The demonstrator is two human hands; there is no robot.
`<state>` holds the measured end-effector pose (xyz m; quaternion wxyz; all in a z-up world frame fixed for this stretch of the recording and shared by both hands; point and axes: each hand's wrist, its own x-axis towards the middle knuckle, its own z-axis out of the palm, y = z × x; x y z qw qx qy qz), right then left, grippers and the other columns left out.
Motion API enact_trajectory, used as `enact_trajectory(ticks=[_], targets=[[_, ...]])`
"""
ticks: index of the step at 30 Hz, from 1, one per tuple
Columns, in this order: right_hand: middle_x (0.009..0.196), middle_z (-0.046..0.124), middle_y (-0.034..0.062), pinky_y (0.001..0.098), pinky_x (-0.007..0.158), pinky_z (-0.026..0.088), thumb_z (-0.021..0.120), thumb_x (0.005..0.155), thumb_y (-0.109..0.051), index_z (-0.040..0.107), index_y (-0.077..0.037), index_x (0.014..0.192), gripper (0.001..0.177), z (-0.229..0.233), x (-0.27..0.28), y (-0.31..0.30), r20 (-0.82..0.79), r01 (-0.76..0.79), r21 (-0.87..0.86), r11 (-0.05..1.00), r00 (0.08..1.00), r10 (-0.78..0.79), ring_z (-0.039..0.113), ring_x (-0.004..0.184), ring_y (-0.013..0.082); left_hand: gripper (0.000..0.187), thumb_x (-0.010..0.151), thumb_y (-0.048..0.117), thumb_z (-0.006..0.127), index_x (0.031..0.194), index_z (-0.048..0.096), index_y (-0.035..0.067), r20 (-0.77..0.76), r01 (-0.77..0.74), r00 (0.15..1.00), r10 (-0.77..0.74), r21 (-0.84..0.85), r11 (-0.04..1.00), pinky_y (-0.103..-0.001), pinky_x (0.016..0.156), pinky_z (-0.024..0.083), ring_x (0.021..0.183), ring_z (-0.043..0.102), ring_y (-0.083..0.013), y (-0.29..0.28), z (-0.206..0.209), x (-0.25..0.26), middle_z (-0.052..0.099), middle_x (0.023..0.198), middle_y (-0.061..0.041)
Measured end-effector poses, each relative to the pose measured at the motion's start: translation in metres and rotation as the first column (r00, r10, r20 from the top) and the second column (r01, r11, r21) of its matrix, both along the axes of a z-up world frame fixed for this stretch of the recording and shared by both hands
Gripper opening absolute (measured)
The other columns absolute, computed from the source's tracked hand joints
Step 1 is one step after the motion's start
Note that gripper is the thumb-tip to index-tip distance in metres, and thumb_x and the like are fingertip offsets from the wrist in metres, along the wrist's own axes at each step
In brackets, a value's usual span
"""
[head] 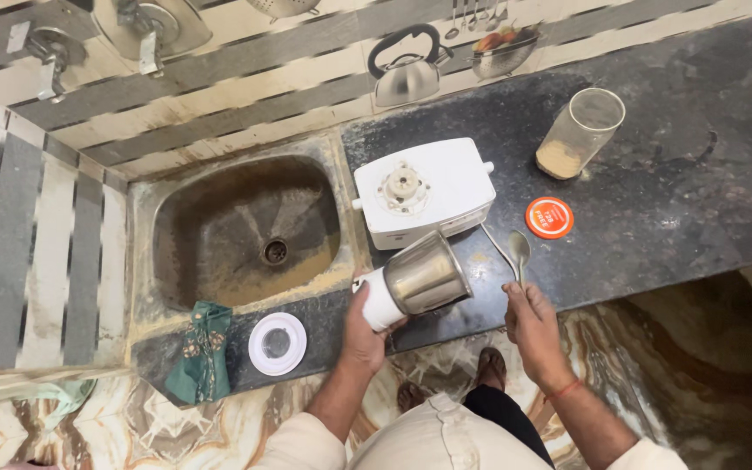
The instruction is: The person operates a countertop mixer-grinder blender at a kitchen sink, removing the lid from a steel blender jar and running the blender. They then use a spoon to scoop the blended powder from the steel jar into a small glass and handle a plastic blending jar with powder residue.
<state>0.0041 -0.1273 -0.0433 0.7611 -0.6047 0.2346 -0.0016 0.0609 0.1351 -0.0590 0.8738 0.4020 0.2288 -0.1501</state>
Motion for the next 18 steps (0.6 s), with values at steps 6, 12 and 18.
enact_trajectory(ticks=[6,12,18], targets=[[0.061,0.030,-0.0119,0.0226,0.044,0.018,0.051,0.101,-0.035,0.065,-0.012,0.131,0.040,0.037,0.023,0.026,-0.080,-0.263,0.204,0.943,0.956,0.284,0.026,0.049,0.0024,0.056,0.094,0.056,0.048,0.130,0.062,0.015,-0.111,0.125,0.977,-0.181,-0.389,0.913,-0.046,0.070,0.060,0.098,0.070,-0.0270,0.028,-0.016,-0.016,0.072,0.115,-0.010],[0.103,0.075,-0.0006,0.0271,0.079,0.055,0.056,0.103,-0.024,0.066,0.002,0.131,0.039,0.047,0.039,0.077,0.153,-0.561,-0.168,0.811,0.798,0.584,0.066,0.093,0.0108,0.062,0.092,0.053,0.045,0.131,0.062,0.008,-0.076,0.100,0.985,-0.155,-0.479,0.872,-0.046,0.084,0.061,0.104,0.072,-0.0300,0.036,-0.025,-0.030,0.073,0.118,-0.013],[0.109,0.077,0.0219,0.0409,0.093,0.055,0.052,0.094,-0.016,0.066,0.001,0.126,0.039,0.009,0.072,0.113,0.009,-0.495,-0.545,0.677,0.804,0.595,0.075,0.106,0.0310,0.065,0.096,0.054,0.045,0.147,0.049,0.013,-0.379,-0.068,0.925,0.030,-0.089,0.994,-0.046,0.090,0.058,0.122,0.059,-0.0303,0.052,-0.082,-0.030,0.056,0.144,-0.010]])
